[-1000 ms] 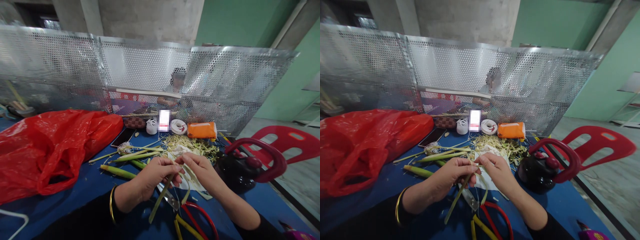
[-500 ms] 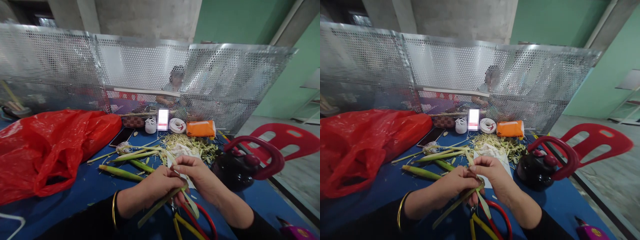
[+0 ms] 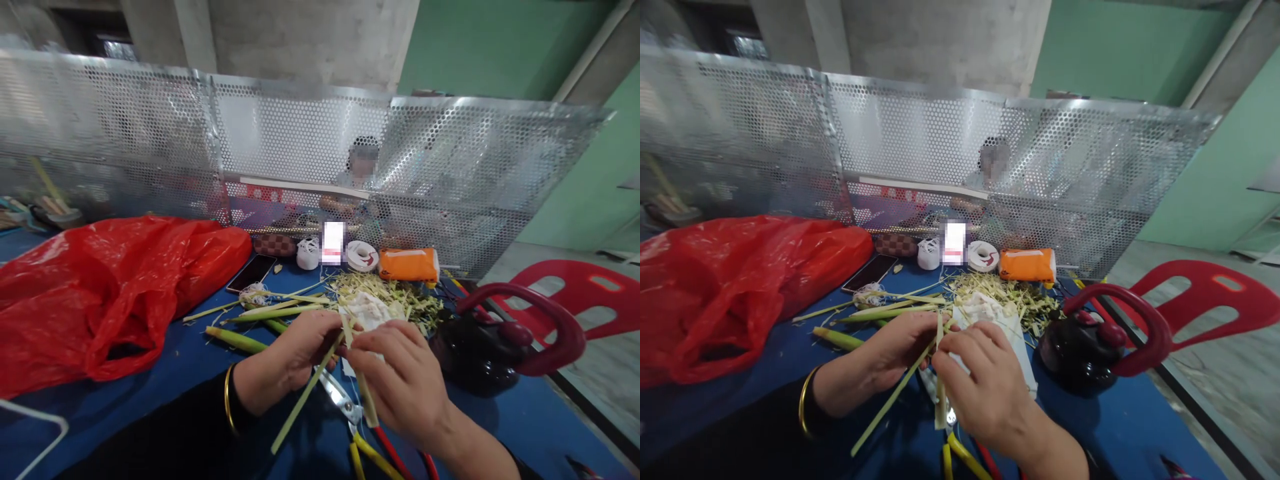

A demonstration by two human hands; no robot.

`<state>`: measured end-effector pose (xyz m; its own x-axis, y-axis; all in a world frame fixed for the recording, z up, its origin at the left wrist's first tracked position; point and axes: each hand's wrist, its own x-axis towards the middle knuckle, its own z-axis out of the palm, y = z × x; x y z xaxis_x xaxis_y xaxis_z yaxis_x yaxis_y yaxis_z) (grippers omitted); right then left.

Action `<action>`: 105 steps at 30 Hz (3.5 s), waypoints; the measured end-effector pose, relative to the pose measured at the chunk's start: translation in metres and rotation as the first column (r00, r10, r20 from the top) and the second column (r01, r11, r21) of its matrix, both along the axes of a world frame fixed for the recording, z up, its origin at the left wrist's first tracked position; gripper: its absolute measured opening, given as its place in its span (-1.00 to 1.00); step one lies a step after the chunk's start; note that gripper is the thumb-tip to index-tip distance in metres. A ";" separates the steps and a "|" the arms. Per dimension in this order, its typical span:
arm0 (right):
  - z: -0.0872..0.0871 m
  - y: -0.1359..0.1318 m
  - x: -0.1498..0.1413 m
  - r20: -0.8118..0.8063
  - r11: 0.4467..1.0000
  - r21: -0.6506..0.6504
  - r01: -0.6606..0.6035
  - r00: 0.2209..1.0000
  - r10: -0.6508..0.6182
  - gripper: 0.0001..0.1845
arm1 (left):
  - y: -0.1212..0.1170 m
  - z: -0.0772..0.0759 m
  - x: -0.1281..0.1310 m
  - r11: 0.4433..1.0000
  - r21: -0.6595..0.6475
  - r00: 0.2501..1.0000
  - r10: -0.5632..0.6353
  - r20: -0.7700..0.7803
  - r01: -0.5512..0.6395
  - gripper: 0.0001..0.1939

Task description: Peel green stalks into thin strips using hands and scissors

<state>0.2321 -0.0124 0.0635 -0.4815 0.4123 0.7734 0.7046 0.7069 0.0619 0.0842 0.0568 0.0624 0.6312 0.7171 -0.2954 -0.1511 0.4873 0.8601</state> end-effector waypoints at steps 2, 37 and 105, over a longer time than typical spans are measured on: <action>-0.006 0.001 -0.001 0.170 0.993 0.117 -0.010 0.985 -0.010 -0.81 | 0.003 0.003 -0.002 0.997 -0.078 0.999 -0.002 0.044 0.005 -0.89; -0.019 0.013 -0.003 -0.659 0.770 -0.627 -0.117 0.607 -0.444 -0.73 | -0.017 0.010 0.003 0.979 0.182 0.993 0.104 -0.054 -0.092 -0.77; 0.009 0.012 0.023 -0.137 0.625 -0.772 0.118 0.929 -0.344 -0.76 | -0.013 0.016 0.000 0.963 0.244 0.966 -0.046 -0.256 0.110 -0.77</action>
<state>0.2550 -0.0005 0.0725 -0.1277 0.9652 0.2283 0.7595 0.2432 -0.6033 0.0842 0.0443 0.0780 0.6191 0.7400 -0.2628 0.1103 0.2495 0.9621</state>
